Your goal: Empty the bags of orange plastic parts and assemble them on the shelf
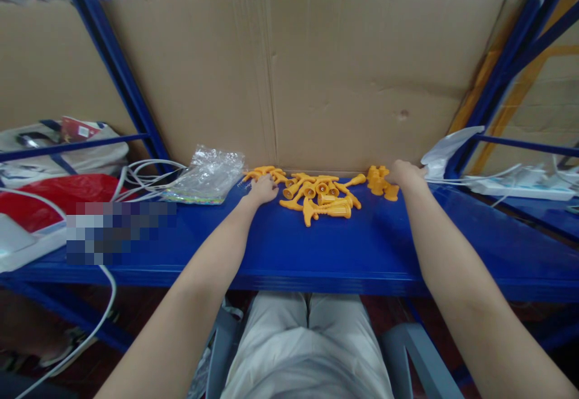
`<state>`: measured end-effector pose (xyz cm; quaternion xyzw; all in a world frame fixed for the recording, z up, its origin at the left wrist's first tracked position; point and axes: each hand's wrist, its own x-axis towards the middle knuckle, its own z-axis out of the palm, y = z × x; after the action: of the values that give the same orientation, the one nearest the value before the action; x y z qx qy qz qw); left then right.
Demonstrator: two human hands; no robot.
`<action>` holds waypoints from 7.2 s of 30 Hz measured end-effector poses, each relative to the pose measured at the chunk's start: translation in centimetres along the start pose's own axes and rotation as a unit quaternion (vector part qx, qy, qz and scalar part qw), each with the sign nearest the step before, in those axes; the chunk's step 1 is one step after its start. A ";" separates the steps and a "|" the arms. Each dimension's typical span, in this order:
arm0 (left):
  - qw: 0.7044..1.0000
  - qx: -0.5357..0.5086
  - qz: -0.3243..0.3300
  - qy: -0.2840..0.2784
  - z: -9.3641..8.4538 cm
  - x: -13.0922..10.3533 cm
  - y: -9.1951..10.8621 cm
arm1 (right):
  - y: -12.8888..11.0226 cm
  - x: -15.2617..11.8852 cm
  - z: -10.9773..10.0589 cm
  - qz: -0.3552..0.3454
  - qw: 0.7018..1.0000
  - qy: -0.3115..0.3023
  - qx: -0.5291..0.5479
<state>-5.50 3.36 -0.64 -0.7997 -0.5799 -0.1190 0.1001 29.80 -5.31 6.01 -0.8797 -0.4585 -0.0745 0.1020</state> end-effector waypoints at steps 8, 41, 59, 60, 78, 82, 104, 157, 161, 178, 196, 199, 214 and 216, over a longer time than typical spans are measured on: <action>0.998 0.012 -0.040 -0.046 0.8 0.7 0.3 | -1.1 -1.0 -0.7 -0.087 0.993 0.081 0.009; 0.999 -0.031 -0.044 0.006 0.2 -0.1 0.9 | -6.1 -2.5 2.9 -0.450 0.874 -0.144 0.116; 0.993 -0.089 0.069 -0.024 -1.5 -0.2 3.3 | -8.1 -5.0 2.9 -0.528 0.843 -0.097 0.038; 0.993 -0.094 0.068 -0.026 -1.5 -0.2 3.4 | -8.2 -5.0 2.9 -0.528 0.843 -0.092 0.044; 0.990 -0.096 0.095 0.028 -1.2 -0.1 3.5 | -6.9 -3.9 1.8 -0.477 0.847 0.148 0.183; 0.966 -0.137 0.162 0.146 -1.6 -0.4 3.9 | -7.0 -4.2 1.2 -0.457 0.827 0.203 0.257; 0.931 -0.065 0.249 0.258 -2.8 -1.6 6.5 | -8.0 -4.4 2.1 -0.533 0.788 0.109 0.288; 0.939 -0.310 0.139 0.052 -3.5 -1.6 7.0 | -8.7 -6.7 2.3 -0.553 0.822 0.134 0.011; 0.944 -0.293 0.143 0.048 -3.5 -1.8 7.2 | -8.6 -6.7 2.2 -0.554 0.822 0.133 0.012; 0.979 -0.178 0.071 0.072 -2.7 -0.7 4.7 | -5.1 -3.3 0.7 -0.386 0.909 0.153 0.024; 0.976 -0.167 0.072 0.121 -1.9 -0.4 4.5 | -0.6 0.9 0.2 -0.179 0.974 -0.119 -0.076; 0.974 -0.160 0.062 0.145 -1.9 -0.4 4.7 | -0.7 1.4 0.5 -0.178 0.972 -0.130 -0.080; 0.970 -0.161 -0.018 0.182 -2.3 -0.4 3.5 | -1.3 1.1 0.8 -0.180 0.973 -0.117 -0.089; 0.965 -0.176 -0.020 0.195 -1.9 -0.1 3.0 | -1.3 1.1 0.9 -0.180 0.974 -0.112 -0.083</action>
<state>-2.84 1.77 1.07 -0.7540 -0.5350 -0.3752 0.0663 29.40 -3.51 5.54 -0.7908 -0.6101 -0.0302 -0.0381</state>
